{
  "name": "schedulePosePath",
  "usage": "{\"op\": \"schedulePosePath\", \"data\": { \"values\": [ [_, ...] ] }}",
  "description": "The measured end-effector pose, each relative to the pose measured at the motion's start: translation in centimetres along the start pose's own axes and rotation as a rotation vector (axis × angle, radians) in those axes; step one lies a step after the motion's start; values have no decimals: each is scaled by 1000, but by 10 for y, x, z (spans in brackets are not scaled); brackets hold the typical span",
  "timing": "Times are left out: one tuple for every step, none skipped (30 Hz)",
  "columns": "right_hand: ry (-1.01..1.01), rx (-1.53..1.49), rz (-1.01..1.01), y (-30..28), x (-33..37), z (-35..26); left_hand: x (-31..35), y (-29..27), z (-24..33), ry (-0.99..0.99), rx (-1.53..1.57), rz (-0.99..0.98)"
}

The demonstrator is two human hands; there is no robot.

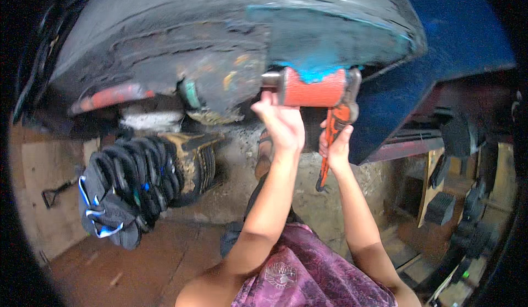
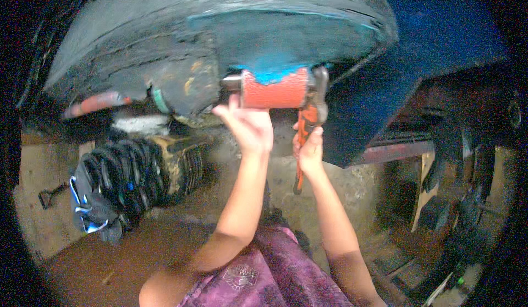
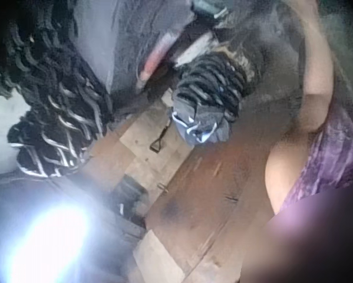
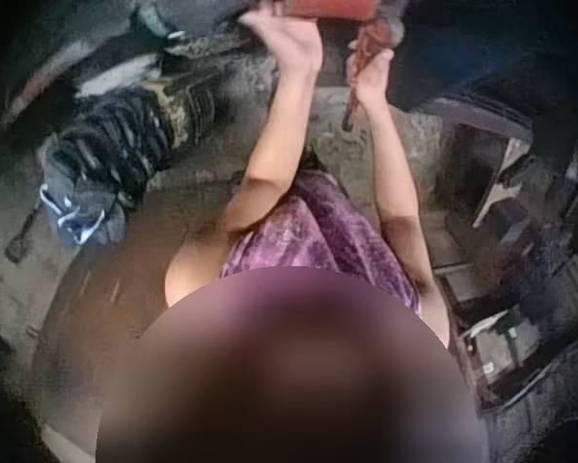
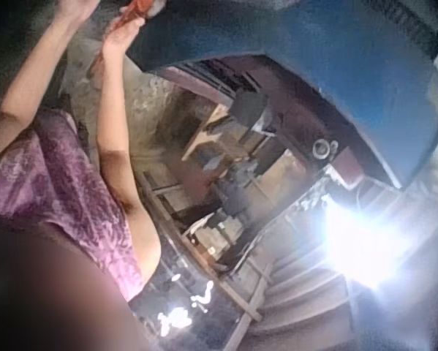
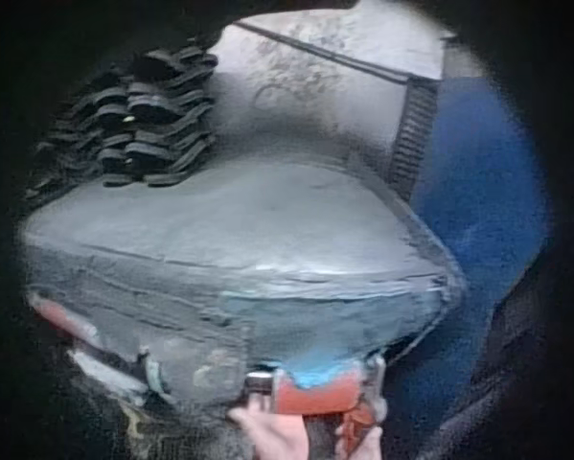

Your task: The person uses a pipe wrench to tighten a red cylindrical component onto a metal rod attached to a large machine. They repeatedly remove and reattach the component, adjusting its position and securing it with the wrench.

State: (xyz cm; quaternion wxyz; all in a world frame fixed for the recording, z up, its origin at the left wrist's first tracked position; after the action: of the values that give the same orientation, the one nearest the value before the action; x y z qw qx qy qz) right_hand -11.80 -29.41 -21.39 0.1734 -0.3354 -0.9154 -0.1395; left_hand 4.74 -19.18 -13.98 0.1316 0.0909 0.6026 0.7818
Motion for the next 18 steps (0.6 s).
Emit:
{"op": "schedulePosePath", "data": {
  "values": [
    [-21, 22, 16, -3, -2, -1, 9, 5, -9, -19, 224, 90],
    [-89, 131, 19, -4, -2, -7, 8, 12, -13, -15, 206, 147],
    [-70, 220, 102, -11, -2, -6, 3, 18, -17, -11, 182, 207],
    [-190, 251, 57, -6, 0, -17, 1, 22, -19, 0, 149, 269],
    [-270, 285, 60, -3, 1, -24, -1, 28, -23, -18, 150, 308],
    [-351, 362, 59, 0, 6, -33, -4, 33, -27, -26, 148, 350],
    [-314, 355, 35, 3, 5, -30, -8, 37, -30, -31, 141, 376],
    [-268, 365, 37, 3, 6, -29, -8, 42, -33, -54, 115, 378],
    [-226, 359, 25, 4, 7, -28, -9, 44, -33, -56, 115, 396],
    [-246, 399, 37, 5, 10, -35, -10, 45, -33, -58, 94, 409],
    [-245, 396, 37, 6, 12, -39, -9, 43, -33, -51, 77, 448],
    [-243, 393, 34, 7, 14, -42, -11, 46, -33, -46, 64, 406],
    [-210, 383, 40, 7, 14, -42, -11, 47, -32, -39, 55, 389],
    [-181, 303, -1, 10, 16, -40, -13, 48, -32, -35, 37, 357],
    [-202, 308, 8, 11, 16, -43, -16, 50, -35, -46, 81, 292],
    [-222, 316, 15, 12, 18, -45, -19, 53, -36, -58, 110, 216],
    [-240, 323, 20, 12, 19, -46, -21, 53, -37, -62, 135, 159],
    [-251, 326, 34, 11, 20, -46, -22, 50, -38, -61, 140, 127]
  ]
}}
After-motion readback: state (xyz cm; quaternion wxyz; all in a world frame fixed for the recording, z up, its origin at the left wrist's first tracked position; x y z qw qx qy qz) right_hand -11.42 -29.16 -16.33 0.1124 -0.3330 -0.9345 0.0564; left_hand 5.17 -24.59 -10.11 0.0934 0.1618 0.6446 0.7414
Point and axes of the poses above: each hand's wrist, its own x-axis away from the middle knuckle, its own y-axis out of the palm, z = x × y, the point moved 10 cm from there along -x, towards the middle knuckle, and after that the axes turned 9 degrees about -z, right-handed, at the moved point
